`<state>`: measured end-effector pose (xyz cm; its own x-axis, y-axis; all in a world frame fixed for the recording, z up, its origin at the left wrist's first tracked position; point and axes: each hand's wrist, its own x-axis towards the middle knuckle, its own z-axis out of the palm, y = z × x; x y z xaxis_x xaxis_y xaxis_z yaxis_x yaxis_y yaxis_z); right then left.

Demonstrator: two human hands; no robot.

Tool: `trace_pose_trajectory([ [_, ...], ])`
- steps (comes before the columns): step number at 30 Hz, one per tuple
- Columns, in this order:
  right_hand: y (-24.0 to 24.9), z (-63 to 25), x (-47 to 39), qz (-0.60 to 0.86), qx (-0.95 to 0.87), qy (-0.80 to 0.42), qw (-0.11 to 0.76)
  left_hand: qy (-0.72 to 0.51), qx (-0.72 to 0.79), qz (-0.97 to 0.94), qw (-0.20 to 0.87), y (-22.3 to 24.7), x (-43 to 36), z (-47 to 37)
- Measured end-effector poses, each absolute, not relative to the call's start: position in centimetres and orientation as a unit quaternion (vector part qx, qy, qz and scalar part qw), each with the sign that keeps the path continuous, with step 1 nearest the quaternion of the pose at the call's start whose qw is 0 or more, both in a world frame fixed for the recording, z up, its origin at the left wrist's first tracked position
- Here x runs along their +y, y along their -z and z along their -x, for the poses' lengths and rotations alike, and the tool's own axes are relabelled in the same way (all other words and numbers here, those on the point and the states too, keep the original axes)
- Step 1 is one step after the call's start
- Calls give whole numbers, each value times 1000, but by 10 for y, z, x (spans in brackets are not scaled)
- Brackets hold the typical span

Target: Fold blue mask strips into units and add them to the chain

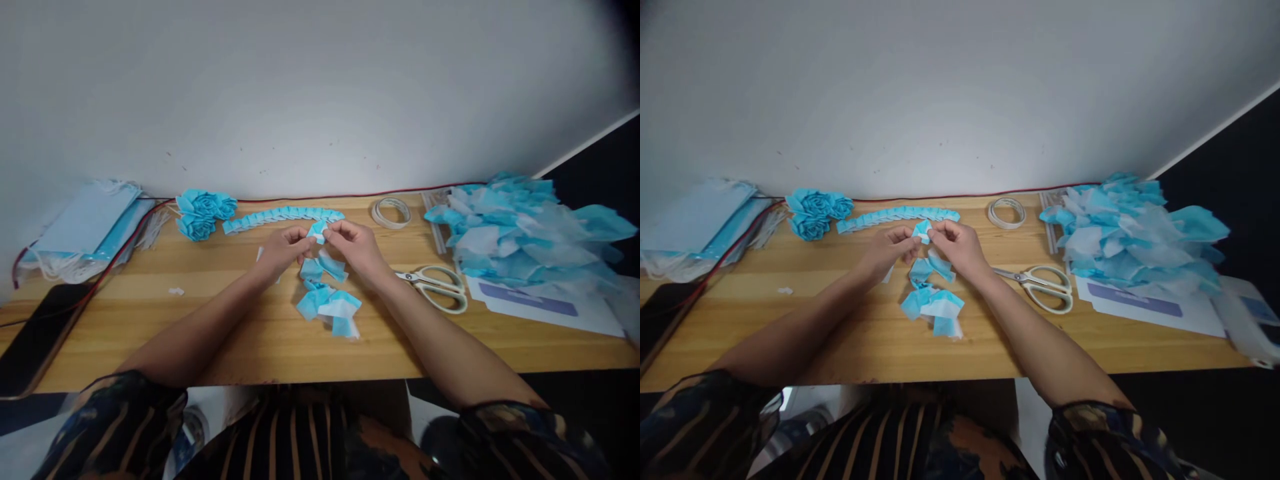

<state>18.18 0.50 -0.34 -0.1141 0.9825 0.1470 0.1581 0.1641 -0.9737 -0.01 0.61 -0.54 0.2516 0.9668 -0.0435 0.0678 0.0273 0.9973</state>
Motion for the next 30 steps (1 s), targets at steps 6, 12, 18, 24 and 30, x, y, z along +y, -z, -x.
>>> trace_pose_trajectory([
  [6,0,-184,5,463,-598,-456,470,-396,455,-568,559,8,6,-1],
  [12,3,-183,4,478,-610,-438,455,-408,428,-576,565,9,5,-3],
  [18,7,-180,3,468,-599,-462,456,-426,426,-555,573,10,4,-5],
  [24,9,-180,4,458,-597,-467,465,-412,427,-568,570,12,4,-4],
  [30,6,-180,2,449,-606,-458,471,-425,422,-562,570,14,7,-3],
])
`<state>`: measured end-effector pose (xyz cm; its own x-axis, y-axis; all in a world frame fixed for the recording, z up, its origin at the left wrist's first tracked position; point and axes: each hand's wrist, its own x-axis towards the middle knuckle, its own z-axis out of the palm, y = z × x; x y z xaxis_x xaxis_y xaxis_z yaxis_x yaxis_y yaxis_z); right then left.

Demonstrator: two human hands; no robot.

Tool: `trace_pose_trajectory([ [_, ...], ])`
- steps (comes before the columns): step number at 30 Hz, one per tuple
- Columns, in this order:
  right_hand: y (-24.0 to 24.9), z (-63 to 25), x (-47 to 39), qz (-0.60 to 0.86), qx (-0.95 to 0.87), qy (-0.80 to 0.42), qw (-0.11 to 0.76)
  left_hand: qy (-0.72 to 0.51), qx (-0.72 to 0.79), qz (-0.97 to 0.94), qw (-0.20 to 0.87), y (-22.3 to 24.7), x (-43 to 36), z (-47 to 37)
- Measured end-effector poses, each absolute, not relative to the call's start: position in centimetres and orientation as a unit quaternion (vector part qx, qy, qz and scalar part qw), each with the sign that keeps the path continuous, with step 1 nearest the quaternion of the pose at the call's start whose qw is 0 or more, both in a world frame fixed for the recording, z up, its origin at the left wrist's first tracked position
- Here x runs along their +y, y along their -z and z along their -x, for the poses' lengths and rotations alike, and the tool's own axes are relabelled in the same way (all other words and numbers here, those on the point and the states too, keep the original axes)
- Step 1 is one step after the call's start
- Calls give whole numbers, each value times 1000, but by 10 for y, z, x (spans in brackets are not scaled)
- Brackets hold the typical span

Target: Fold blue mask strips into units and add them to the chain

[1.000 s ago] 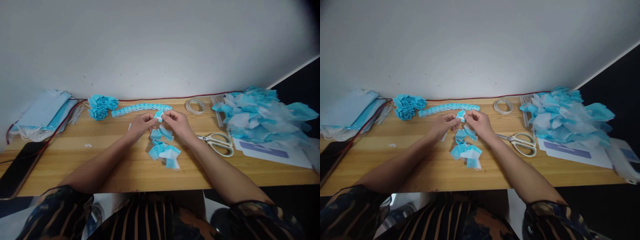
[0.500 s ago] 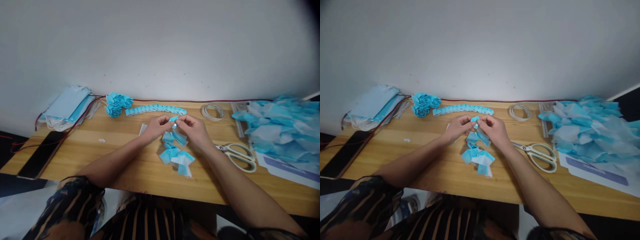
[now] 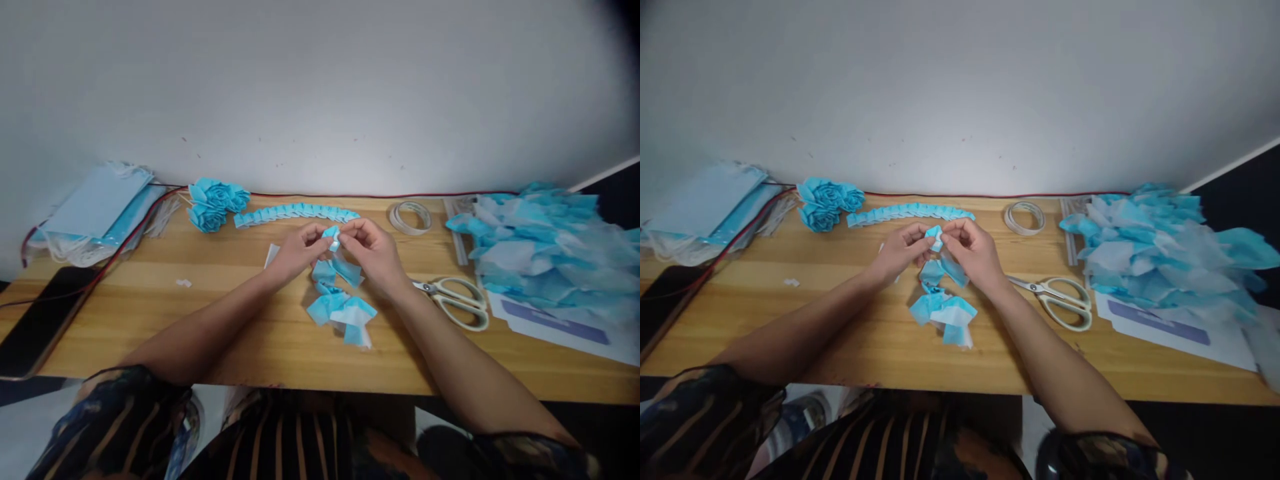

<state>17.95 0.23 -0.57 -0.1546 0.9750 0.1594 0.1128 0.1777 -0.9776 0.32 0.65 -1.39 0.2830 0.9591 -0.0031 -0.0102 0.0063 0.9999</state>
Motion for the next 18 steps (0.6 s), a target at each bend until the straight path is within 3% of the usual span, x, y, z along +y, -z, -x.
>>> trace_pose_trajectory([
  [7,10,-179,1,467,-658,-380,452,-429,420,-563,569,14,7,-2],
  [14,3,-183,-2,450,-792,-76,406,-440,434,-559,553,17,8,-1],
  [18,5,-184,-1,446,-822,-9,354,-450,427,-556,553,16,8,-2],
])
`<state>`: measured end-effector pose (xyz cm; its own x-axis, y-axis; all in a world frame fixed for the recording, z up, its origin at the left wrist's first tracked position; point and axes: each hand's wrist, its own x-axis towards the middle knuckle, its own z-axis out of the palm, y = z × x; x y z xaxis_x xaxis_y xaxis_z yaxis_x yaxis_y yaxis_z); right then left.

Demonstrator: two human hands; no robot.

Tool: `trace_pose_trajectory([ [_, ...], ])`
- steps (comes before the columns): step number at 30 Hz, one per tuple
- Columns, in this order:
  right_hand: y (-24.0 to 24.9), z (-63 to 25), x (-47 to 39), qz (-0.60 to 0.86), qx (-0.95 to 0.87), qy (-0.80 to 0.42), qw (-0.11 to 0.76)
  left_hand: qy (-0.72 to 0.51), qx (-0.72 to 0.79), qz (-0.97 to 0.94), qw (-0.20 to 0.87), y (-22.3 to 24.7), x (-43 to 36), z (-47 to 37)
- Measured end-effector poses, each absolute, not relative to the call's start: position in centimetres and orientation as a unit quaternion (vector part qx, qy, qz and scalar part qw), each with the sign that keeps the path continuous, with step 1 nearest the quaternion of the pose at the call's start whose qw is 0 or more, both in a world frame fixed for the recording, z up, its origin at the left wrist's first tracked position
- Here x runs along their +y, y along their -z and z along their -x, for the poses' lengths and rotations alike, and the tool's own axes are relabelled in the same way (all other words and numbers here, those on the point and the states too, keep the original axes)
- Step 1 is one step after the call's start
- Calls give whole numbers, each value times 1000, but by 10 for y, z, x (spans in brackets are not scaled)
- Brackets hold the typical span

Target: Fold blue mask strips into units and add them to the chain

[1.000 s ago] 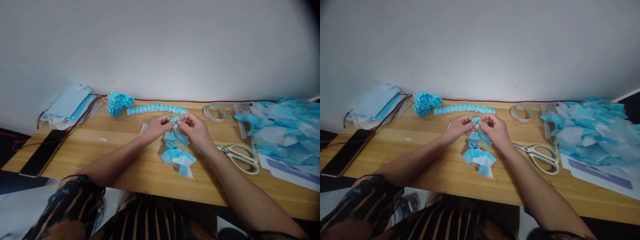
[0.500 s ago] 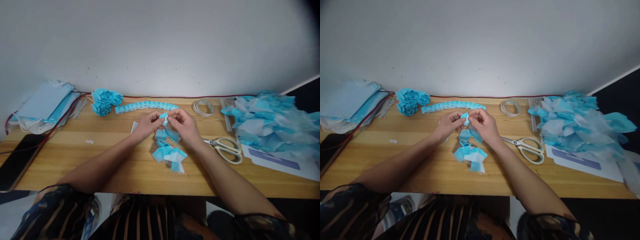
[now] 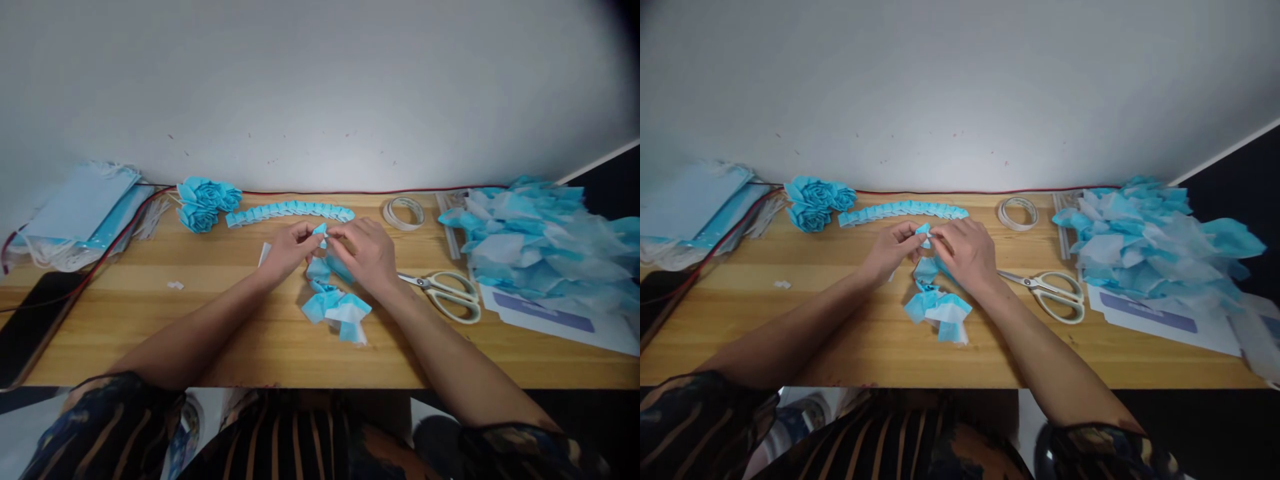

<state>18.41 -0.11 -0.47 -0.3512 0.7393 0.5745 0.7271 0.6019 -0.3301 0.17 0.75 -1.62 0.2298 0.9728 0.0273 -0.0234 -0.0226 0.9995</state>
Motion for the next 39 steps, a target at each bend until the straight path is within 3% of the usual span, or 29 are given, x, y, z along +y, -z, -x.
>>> trace_pose_trajectory([
  [9,5,-186,0,450,-823,30,345,-446,411,-556,568,16,6,-2],
  [39,8,-184,1,440,-815,-43,375,-457,430,-560,541,16,6,-1],
])
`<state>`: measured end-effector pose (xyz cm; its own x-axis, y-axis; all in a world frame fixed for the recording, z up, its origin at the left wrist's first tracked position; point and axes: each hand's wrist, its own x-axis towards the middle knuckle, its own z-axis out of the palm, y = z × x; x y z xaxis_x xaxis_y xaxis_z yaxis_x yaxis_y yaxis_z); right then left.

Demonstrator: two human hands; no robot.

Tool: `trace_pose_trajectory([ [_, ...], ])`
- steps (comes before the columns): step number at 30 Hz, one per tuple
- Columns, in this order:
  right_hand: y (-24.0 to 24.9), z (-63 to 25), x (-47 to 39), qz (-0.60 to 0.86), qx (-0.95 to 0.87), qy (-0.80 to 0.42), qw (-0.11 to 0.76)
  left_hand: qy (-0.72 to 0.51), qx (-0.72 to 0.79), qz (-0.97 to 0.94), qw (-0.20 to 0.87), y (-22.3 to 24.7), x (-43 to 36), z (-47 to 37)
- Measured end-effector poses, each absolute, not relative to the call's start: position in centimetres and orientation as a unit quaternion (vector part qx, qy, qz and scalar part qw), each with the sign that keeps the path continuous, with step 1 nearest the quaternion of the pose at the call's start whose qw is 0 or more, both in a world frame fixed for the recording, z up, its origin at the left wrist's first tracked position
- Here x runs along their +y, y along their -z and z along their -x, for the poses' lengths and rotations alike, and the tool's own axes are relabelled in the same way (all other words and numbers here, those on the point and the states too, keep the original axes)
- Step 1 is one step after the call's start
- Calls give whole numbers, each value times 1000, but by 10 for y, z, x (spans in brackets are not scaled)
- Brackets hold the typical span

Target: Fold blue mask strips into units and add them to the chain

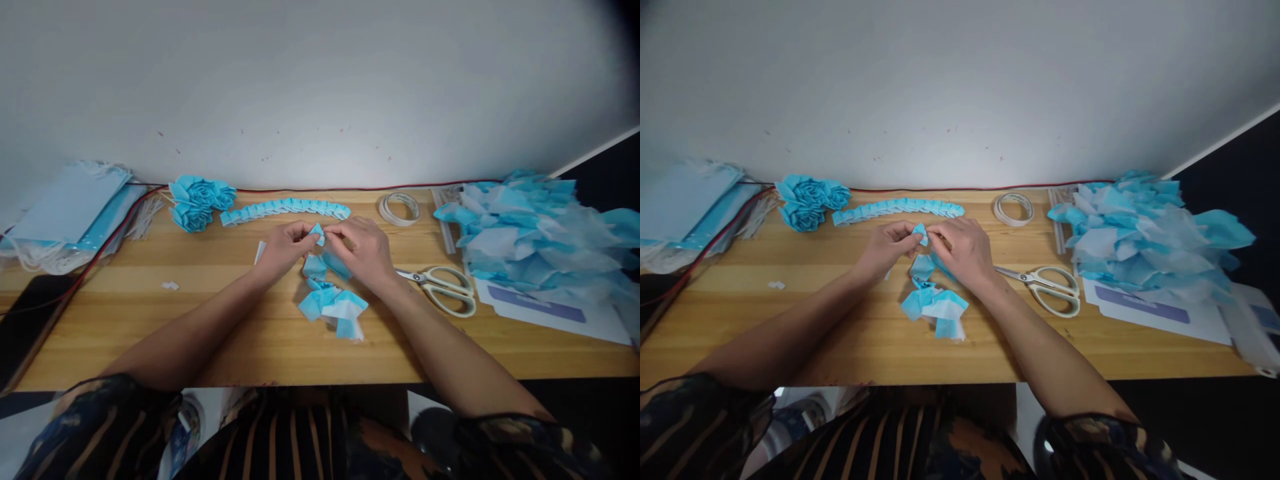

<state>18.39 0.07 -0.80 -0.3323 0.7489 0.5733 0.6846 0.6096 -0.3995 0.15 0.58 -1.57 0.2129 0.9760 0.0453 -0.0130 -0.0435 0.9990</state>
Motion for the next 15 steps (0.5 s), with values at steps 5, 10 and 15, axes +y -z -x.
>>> trace_pose_trajectory([
  [5,9,-185,2,428,-817,-30,386,-458,431,-559,540,15,6,-2],
  [10,10,-185,1,429,-816,-37,386,-457,426,-564,541,15,6,-2],
  [15,10,-185,1,426,-817,-39,388,-460,419,-565,542,16,7,-2],
])
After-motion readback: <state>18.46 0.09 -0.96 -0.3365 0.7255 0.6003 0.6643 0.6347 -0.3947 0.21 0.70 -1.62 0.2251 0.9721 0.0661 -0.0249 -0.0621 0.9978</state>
